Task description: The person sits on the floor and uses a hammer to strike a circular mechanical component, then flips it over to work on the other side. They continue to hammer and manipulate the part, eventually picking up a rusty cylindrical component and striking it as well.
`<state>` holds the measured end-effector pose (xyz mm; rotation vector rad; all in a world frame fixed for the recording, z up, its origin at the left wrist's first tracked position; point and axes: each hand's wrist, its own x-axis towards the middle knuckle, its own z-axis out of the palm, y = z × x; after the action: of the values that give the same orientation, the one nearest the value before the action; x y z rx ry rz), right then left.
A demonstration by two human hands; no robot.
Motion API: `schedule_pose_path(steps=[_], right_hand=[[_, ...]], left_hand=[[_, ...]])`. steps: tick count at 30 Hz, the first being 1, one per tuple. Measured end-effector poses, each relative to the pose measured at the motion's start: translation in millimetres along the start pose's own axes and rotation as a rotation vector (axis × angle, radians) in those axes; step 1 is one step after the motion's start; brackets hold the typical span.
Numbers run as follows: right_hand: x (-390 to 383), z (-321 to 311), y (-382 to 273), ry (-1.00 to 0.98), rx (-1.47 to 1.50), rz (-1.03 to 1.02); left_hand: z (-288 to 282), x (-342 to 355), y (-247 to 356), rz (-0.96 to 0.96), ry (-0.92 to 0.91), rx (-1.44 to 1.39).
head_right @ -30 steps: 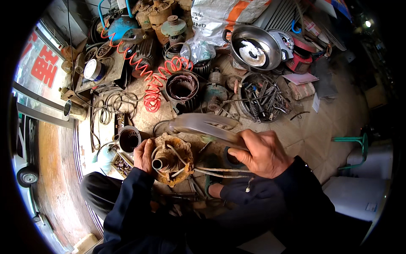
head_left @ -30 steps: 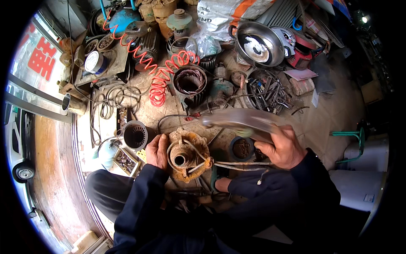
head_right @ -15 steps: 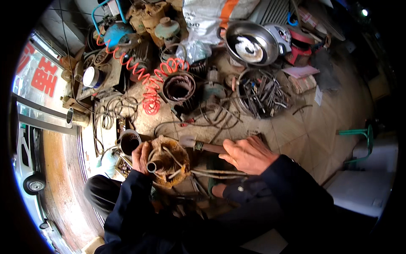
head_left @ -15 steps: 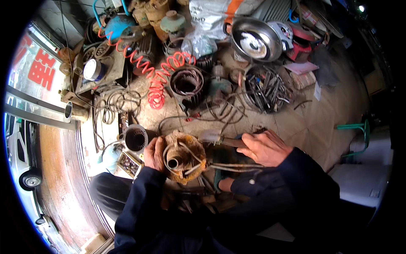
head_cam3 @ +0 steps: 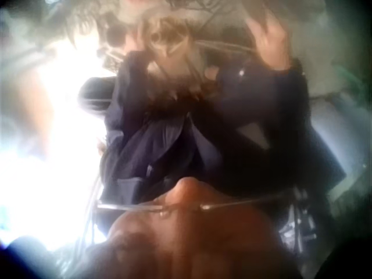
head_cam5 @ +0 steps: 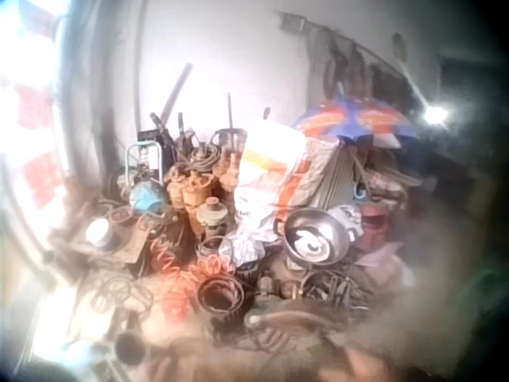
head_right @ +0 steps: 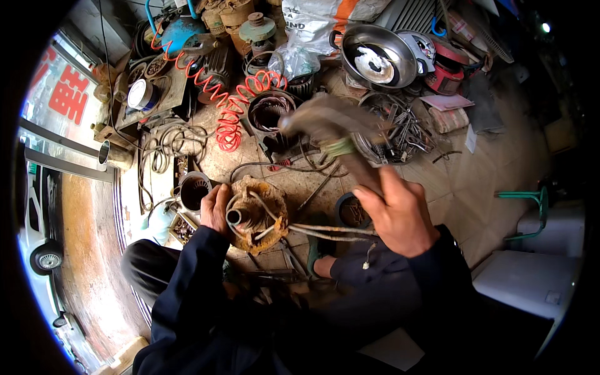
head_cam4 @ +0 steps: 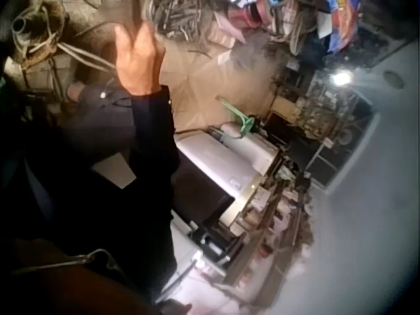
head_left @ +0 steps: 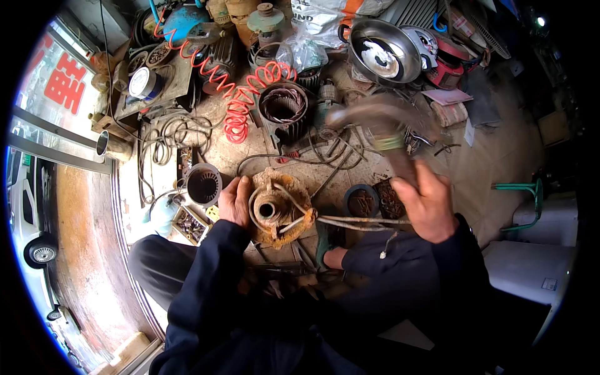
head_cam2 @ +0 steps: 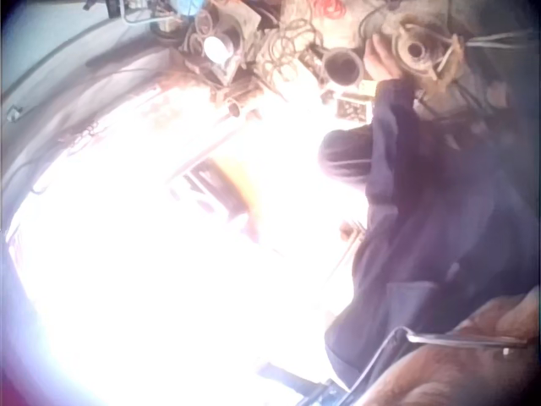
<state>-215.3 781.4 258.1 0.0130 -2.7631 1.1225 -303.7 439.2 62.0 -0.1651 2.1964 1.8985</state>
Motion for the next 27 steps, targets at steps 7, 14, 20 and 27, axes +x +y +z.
schedule_pose_path(steps=[7,14,20,27], right_hand=[[-87,5,-43,-0.22,0.29,0.041],[-153,148,-20,-0.92,-0.264,0.124],[-170,293,17,-1.07,-0.191,0.53],[-177,326,33,-1.084,-0.208,0.527]], left_hand=[[-2,9,-20,0.087,0.062,0.095],[-81,-4,-28,0.137,0.304,-0.334],[-154,-96,10,0.16,0.394,-0.39],[-152,-98,-37,0.116,0.347,-0.446]])
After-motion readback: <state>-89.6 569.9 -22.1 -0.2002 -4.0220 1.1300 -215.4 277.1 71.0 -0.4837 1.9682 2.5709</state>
